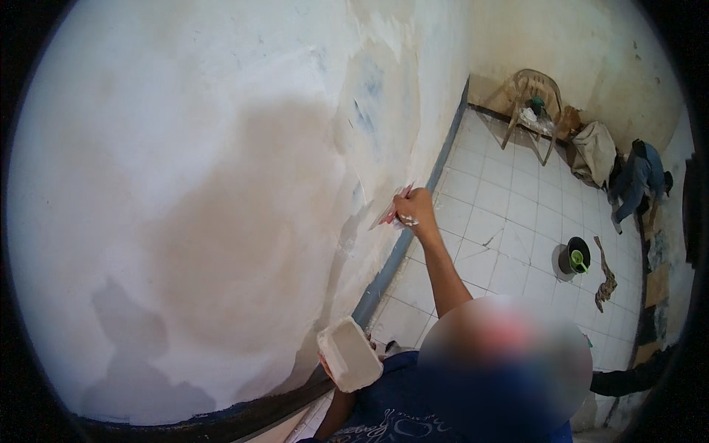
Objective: The person applies plaster to a wall using a scraper, frequently picking up more material from a small white container held in the left hand.
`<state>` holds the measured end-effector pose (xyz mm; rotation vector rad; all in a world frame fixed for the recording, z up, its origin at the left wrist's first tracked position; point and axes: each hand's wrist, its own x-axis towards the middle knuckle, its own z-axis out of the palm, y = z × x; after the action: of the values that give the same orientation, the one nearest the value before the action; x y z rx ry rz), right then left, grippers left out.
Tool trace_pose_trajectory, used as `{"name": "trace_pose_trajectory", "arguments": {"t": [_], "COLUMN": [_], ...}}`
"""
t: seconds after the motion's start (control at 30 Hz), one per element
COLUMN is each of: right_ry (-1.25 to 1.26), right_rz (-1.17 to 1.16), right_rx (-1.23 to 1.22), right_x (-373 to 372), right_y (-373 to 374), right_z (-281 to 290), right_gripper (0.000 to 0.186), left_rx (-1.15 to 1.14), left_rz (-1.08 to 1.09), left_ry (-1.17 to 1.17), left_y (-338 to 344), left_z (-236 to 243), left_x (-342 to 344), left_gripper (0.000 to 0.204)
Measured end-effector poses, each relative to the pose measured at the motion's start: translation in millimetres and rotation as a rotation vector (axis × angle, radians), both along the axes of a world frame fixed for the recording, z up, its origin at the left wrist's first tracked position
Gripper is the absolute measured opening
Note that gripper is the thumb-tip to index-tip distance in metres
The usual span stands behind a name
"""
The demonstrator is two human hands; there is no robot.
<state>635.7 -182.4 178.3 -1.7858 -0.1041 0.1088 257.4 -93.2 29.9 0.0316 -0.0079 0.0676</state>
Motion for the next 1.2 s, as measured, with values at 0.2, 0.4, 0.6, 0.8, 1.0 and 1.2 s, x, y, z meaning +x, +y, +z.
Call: {"name": "trace_pose_trajectory", "arguments": {"t": [0.2, 0.4, 0.6, 0.8, 1.0, 1.2], "right_ry": [-0.08, -0.02, -0.064, -0.159, -0.202, -0.111], "right_rz": [-0.101, -0.067, -0.077, -0.038, 0.007, 0.091], "right_rx": [-0.352, -0.346, -0.248, -0.229, -0.07, 0.213], "right_x": [33.6, 57.3, 73.2, 56.9, 57.7, 26.9], "right_y": [29.8, 29.8, 31.1, 36.0, 34.1, -3.8], "right_z": [-14.8, 0.6, 1.5, 66.9, 134.3, 138.5], "right_gripper": [0.032, 0.039, 0.042, 0.037, 0.033, 0.029], "left_rx": [0.025, 0.095, -0.051, -0.09, 0.048, -0.035], "left_rz": [0.019, 0.108, 0.064, 0.054, 0.058, 0.06], "left_ry": [0.067, 0.16, 0.168, 0.133, 0.166, 0.203], "left_y": [6.6, 5.6, -8.4, -5.2, -3.8, -10.3], "left_z": [9.4, 6.3, 30.2, 23.0, -8.7, 18.7], "left_x": [-7.0, -11.4, -0.9, -2.2, -9.8, -1.0], "left_gripper": [0.104, 0.104, 0.103, 0.103, 0.102, 0.1]}}
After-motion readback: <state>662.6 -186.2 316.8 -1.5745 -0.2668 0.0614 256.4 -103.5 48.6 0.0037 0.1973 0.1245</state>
